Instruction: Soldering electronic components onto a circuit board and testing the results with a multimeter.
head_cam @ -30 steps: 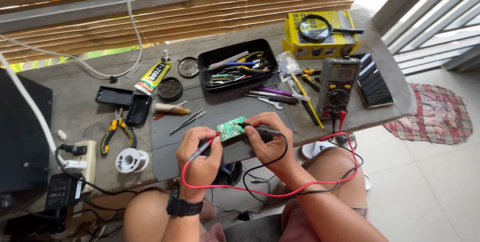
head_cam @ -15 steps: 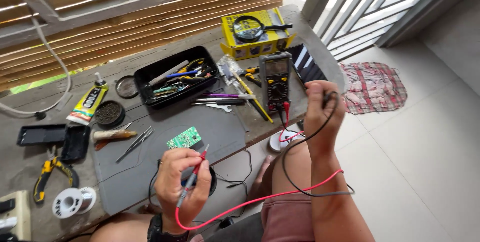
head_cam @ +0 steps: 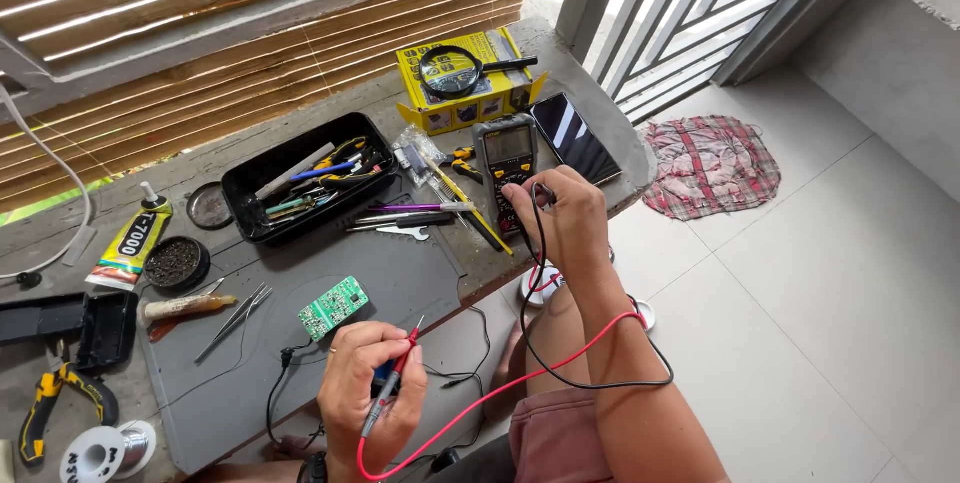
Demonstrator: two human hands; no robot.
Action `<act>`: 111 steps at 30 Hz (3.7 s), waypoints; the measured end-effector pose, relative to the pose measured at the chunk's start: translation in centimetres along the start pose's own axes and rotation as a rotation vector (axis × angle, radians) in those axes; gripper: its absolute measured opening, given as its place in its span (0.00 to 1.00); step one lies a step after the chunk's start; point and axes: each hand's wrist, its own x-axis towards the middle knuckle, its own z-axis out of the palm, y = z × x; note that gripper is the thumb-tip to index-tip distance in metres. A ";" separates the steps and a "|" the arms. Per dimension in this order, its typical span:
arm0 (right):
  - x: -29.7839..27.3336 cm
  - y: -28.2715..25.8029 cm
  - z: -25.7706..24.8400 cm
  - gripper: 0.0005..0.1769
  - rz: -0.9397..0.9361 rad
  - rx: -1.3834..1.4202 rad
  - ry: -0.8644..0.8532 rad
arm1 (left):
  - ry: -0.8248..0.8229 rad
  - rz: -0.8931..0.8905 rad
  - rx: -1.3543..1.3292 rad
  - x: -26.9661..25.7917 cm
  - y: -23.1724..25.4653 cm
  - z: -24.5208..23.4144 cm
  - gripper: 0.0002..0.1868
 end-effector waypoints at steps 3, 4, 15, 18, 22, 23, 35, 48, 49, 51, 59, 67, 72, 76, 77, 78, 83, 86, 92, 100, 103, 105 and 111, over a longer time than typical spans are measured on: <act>0.2 0.5 0.2 0.14 0.015 -0.001 -0.005 | -0.006 -0.015 -0.001 0.0 -0.1 0.0 0.07; 0.2 0.3 0.1 0.14 0.014 -0.002 -0.002 | -0.006 -0.011 -0.002 0.0 0.0 -0.1 0.07; 0.1 0.1 0.3 0.17 -0.097 -0.060 0.018 | -0.003 0.010 -0.002 -0.2 -0.4 0.1 0.07; 0.1 0.3 0.5 0.16 -0.105 -0.057 0.021 | 0.002 0.022 -0.004 -0.2 -0.5 0.2 0.07; -0.1 0.1 0.7 0.17 -0.102 -0.040 0.045 | 0.022 0.009 -0.019 -0.2 0.0 0.2 0.08; 0.0 -0.2 0.5 0.18 -0.072 -0.012 0.026 | 0.019 -0.016 -0.019 -0.1 0.2 0.2 0.07; -0.6 0.8 2.4 0.20 -0.085 -0.240 0.076 | 0.104 -0.046 -0.005 -2.2 -1.0 3.1 0.08; -4.4 -2.8 1.2 0.57 0.168 0.578 -0.081 | 0.073 -0.134 -0.015 0.7 -1.6 -3.4 0.07; -5.0 -4.0 2.1 0.57 0.170 0.610 -0.134 | 0.095 -0.165 0.033 0.5 -2.3 -4.3 0.07; -6.0 -6.2 3.1 0.65 0.586 0.847 -0.235 | 0.194 -0.297 -0.037 0.3 -3.7 -5.7 0.15; -8.2 -8.7 9.7 0.14 0.166 0.756 -0.480 | 0.319 -0.499 -0.107 -0.1 -6.5 -8.5 0.13; -5.6 -10.8 9.8 0.17 -0.365 0.504 -0.440 | 0.197 -0.450 0.000 0.6 -6.0 -11.0 0.13; -5.3 -11.4 9.5 0.14 -0.341 0.491 -0.609 | -0.022 -0.341 0.238 0.6 -6.1 -10.4 0.16; -5.7 -10.1 9.6 0.15 -0.248 0.521 -0.630 | -0.095 -0.297 0.311 0.5 -6.0 -10.3 0.17; -5.8 -10.0 9.6 0.14 -0.241 0.520 -0.630 | -0.123 -0.305 0.280 0.5 -5.9 -10.5 0.16; -5.9 -9.8 9.6 0.14 -0.234 0.519 -0.629 | -0.151 -0.313 0.249 0.4 -5.9 -10.7 0.16; -5.6 -9.9 8.2 0.11 -0.254 0.496 -0.696 | -0.189 -0.314 0.159 0.4 -5.2 -10.9 0.08; -5.6 -9.6 7.7 0.08 -0.275 0.478 -0.744 | -0.250 -0.282 0.135 0.1 -5.3 -10.9 0.12; -5.4 -9.3 7.1 0.11 -0.305 0.473 -0.817 | -0.312 -0.229 0.100 -0.4 -5.9 -11.1 0.13; -5.8 -10.9 7.6 0.08 -0.252 0.475 -0.726 | -0.241 -0.290 0.095 0.5 -5.0 -10.9 0.09; -6.4 -11.6 8.1 0.05 -0.083 0.412 -0.684 | -0.146 -0.300 0.144 0.6 -4.9 -10.5 0.11; -6.6 -12.0 8.4 0.03 0.174 0.290 -0.669 | -0.084 -0.286 0.123 0.6 -4.7 -10.3 0.12; -6.9 -11.5 11.1 0.05 0.050 0.336 -0.480 | 0.130 -0.311 0.000 0.4 -5.5 -9.4 0.08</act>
